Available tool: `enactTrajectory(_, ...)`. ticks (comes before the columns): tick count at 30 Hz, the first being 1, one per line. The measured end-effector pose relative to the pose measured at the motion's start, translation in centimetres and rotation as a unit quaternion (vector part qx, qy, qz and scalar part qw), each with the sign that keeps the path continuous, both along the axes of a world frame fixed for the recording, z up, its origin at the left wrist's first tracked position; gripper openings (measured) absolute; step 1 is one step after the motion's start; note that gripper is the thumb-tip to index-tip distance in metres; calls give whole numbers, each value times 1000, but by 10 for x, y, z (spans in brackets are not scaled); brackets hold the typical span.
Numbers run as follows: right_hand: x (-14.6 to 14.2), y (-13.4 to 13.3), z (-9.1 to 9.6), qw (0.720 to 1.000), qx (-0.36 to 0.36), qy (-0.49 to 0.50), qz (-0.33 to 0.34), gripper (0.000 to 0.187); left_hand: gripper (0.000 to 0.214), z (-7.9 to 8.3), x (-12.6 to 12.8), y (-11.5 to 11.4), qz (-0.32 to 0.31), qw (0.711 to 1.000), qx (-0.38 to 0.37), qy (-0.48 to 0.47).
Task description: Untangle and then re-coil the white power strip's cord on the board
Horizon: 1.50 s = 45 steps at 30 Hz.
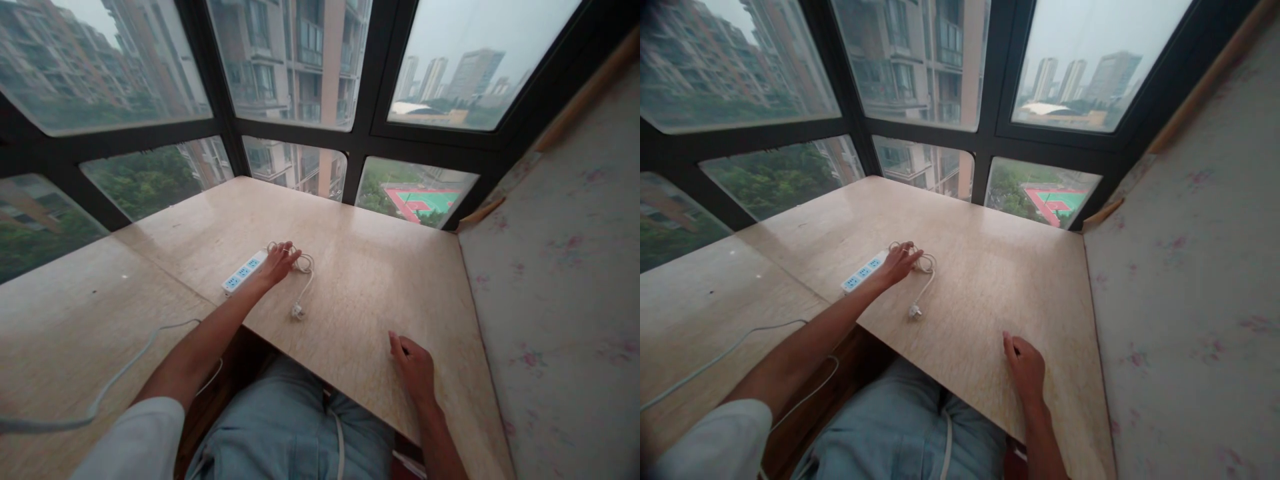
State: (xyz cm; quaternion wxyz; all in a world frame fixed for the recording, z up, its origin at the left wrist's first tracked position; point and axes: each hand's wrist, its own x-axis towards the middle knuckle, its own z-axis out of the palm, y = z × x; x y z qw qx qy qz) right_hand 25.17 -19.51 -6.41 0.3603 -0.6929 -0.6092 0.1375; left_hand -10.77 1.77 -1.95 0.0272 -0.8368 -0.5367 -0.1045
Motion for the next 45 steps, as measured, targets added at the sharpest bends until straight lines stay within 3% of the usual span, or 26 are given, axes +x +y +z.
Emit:
enactTrajectory(4, 0, -2, -2, 1000, 17, 22, 6, 56, 47, 5, 3, 10, -45, 996, 42, 59)
enactTrajectory(9, 0, -3, -5, 1000, 20, 11, 10, 55, 36, 19, 6, 25, -122, 983, -7, 138)
enactTrajectory(16, 3, -3, -7, 998, 18, 52, 14, 54, 19, 34, 21, 25, -129, 971, -49, 197)
enactTrajectory(27, -3, -1, -1, 1000, 10, 12, 0, 53, 23, 48, 88, -22, -193, 968, -65, 143)
enactTrajectory(31, -3, -2, 0, 996, 16, 82, -16, 52, 27, 41, 112, -41, -224, 966, -79, 102)
enactTrajectory(38, 0, -3, 1, 965, 74, 225, -109, 42, 28, 33, 146, -77, -261, 961, -75, 41)
enactTrajectory(42, 2, -5, -2, 964, 82, 233, -98, 32, 35, 25, 162, -95, -268, 961, -60, 28)
enactTrajectory(45, 1, -15, -4, 973, 55, 215, -71, 32, 53, 12, 166, -109, -255, 967, -13, 21)
